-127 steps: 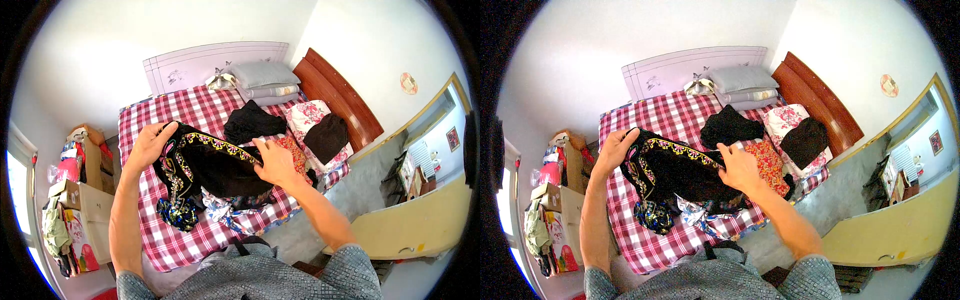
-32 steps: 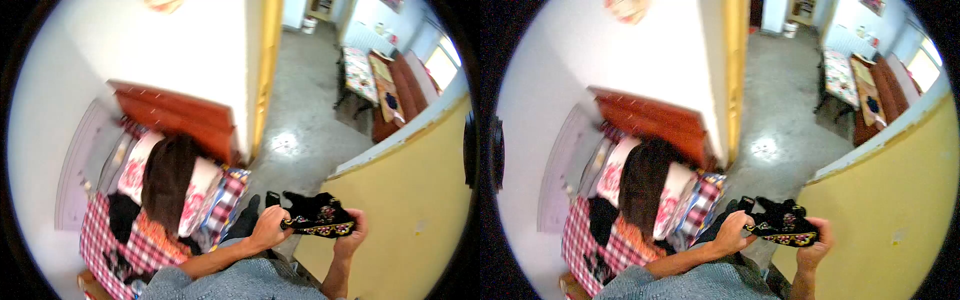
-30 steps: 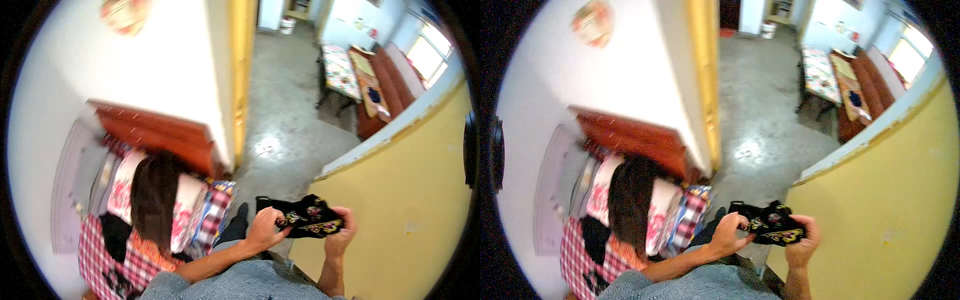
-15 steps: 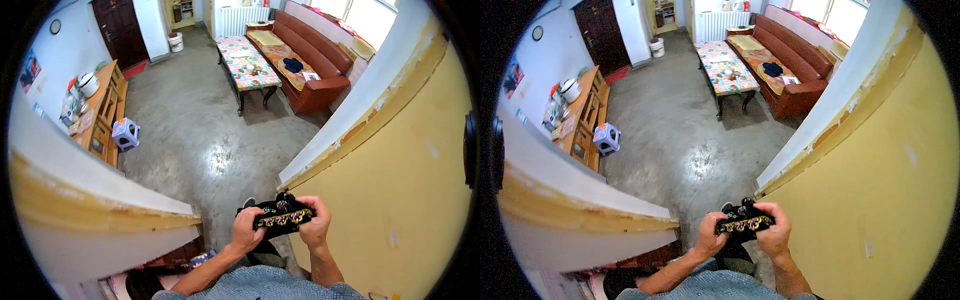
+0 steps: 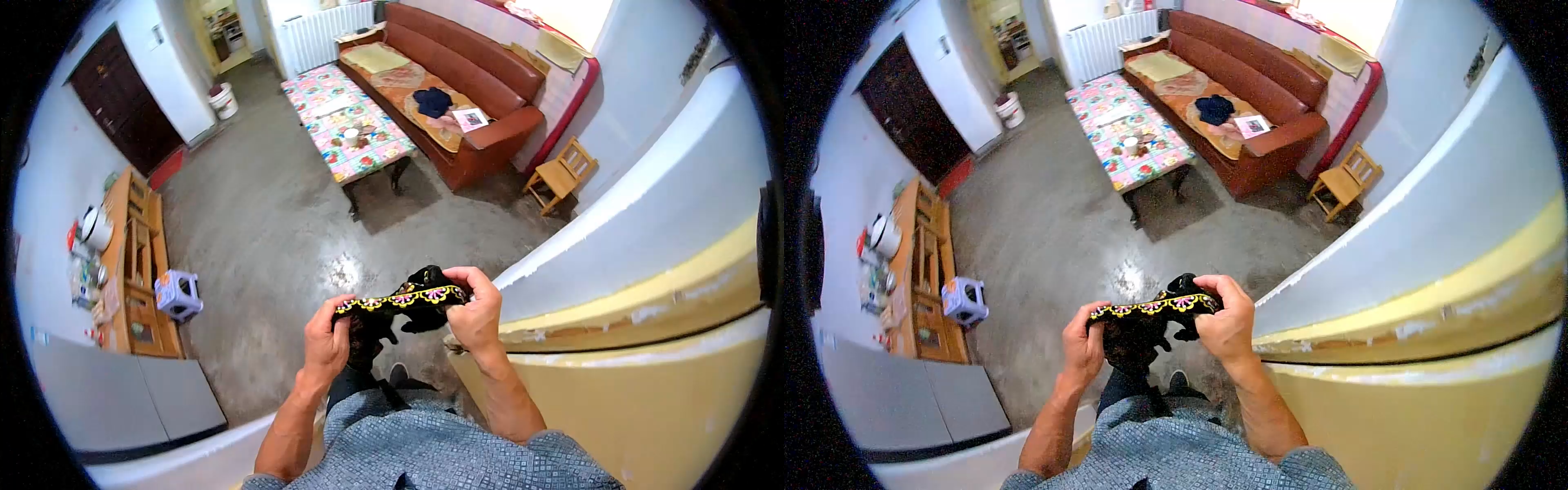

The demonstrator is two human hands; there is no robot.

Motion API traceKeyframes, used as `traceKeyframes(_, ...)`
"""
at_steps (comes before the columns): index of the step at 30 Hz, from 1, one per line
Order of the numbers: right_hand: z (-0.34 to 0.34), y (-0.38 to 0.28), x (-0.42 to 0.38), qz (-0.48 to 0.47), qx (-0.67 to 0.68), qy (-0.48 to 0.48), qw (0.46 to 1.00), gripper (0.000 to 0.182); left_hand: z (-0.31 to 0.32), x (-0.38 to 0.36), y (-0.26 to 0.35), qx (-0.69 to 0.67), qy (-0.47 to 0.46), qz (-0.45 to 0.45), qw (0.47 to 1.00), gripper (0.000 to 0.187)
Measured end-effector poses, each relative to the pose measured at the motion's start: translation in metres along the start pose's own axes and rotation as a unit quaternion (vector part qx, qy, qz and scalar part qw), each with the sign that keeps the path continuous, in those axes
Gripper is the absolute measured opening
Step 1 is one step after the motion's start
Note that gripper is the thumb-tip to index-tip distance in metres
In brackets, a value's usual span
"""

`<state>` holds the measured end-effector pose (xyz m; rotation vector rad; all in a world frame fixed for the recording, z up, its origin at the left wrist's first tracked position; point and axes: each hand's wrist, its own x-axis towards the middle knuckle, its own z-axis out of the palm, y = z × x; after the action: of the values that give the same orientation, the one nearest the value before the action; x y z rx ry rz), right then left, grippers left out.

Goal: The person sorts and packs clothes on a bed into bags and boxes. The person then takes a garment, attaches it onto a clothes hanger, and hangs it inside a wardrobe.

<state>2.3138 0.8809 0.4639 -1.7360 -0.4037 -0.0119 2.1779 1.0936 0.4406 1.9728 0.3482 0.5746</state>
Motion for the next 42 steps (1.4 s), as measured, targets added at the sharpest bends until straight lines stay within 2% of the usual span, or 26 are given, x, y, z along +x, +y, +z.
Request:
traceKeyframes(1,0.004,0.001,-0.006,-0.001,-0.007,0.016,1.000,0.040,-0.003,0.003,-0.006,-0.008,-0.013,0.009,1.000,0.026)
traceKeyframes(3,0.012,0.012,0.040,-0.005,-0.049,0.041,0.998,0.039,0.007,0.062,-0.013,-0.019,-0.050,-0.017,0.998,0.028)
traceKeyframes(5,0.017,0.033,0.072,-0.013,-0.061,0.073,0.995,0.037,0.018,0.111,-0.020,-0.016,-0.075,-0.004,0.997,0.027)
traceKeyframes(10,0.020,0.061,0.152,0.053,-0.102,0.159,0.981,0.034,0.050,0.236,-0.040,0.027,-0.204,0.007,0.979,0.015)
traceKeyframes(15,0.011,0.078,0.219,0.125,-0.103,0.214,0.963,0.038,0.105,0.343,-0.038,0.037,-0.325,-0.006,0.945,0.022)
traceKeyframes(16,0.009,0.080,0.231,0.123,-0.101,0.218,0.963,0.043,0.119,0.363,-0.040,0.036,-0.346,-0.014,0.938,0.025)
traceKeyframes(19,-0.002,0.108,0.266,0.109,-0.124,0.260,0.951,0.047,0.173,0.410,-0.042,0.002,-0.381,-0.012,0.924,0.031)
traceKeyframes(20,-0.008,0.100,0.278,0.186,-0.091,0.239,0.949,0.048,0.193,0.424,-0.045,-0.010,-0.380,-0.007,0.925,0.031)
traceKeyframes(22,-0.020,0.123,0.300,0.193,-0.072,0.266,0.942,0.047,0.233,0.449,-0.048,-0.018,-0.382,0.008,0.924,0.032)
traceKeyframes(25,-0.050,0.148,0.347,0.180,-0.053,0.297,0.936,0.044,0.294,0.491,-0.012,-0.026,-0.401,0.008,0.916,0.035)
traceKeyframes(26,-0.057,0.156,0.356,0.173,-0.068,0.282,0.941,0.043,0.316,0.499,-0.012,-0.044,-0.411,-0.022,0.910,0.039)
traceKeyframes(27,-0.073,0.166,0.375,0.156,-0.089,0.267,0.947,0.041,0.336,0.510,-0.007,-0.035,-0.412,0.009,0.910,0.043)
traceKeyframes(29,-0.093,0.164,0.398,0.245,-0.013,0.233,0.941,0.036,0.376,0.528,-0.005,-0.034,-0.446,-0.057,0.892,0.047)
traceKeyframes(30,-0.099,0.182,0.411,0.209,-0.016,0.252,0.945,0.035,0.396,0.535,0.003,-0.031,-0.438,-0.015,0.898,0.049)
traceKeyframes(31,-0.108,0.187,0.428,0.179,-0.017,0.269,0.946,0.033,0.421,0.539,0.012,-0.098,-0.439,-0.048,0.892,0.050)
traceKeyframes(33,-0.129,0.195,0.447,0.194,0.006,0.254,0.947,0.031,0.456,0.556,0.024,-0.069,-0.476,-0.077,0.873,0.049)
traceKeyframes(34,-0.137,0.195,0.453,0.214,-0.003,0.241,0.946,0.031,0.472,0.560,0.022,-0.057,-0.471,-0.048,0.879,0.049)
traceKeyframes(35,-0.148,0.196,0.461,0.228,-0.019,0.232,0.945,0.031,0.491,0.566,0.025,-0.054,-0.465,-0.012,0.884,0.049)
traceKeyframes(36,-0.155,0.210,0.467,0.196,-0.071,0.252,0.945,0.031,0.508,0.572,0.031,-0.061,-0.477,-0.036,0.876,0.050)
traceKeyframes(40,-0.205,0.246,0.492,0.275,-0.061,0.290,0.914,0.046,0.598,0.594,0.045,-0.113,-0.499,-0.060,0.857,0.052)
traceKeyframes(41,-0.224,0.252,0.499,0.288,-0.033,0.299,0.909,0.048,0.629,0.601,0.038,-0.145,-0.516,-0.079,0.840,0.051)
traceKeyframes(42,-0.235,0.270,0.503,0.287,-0.070,0.322,0.900,0.047,0.659,0.607,0.031,-0.177,-0.533,-0.100,0.822,0.051)
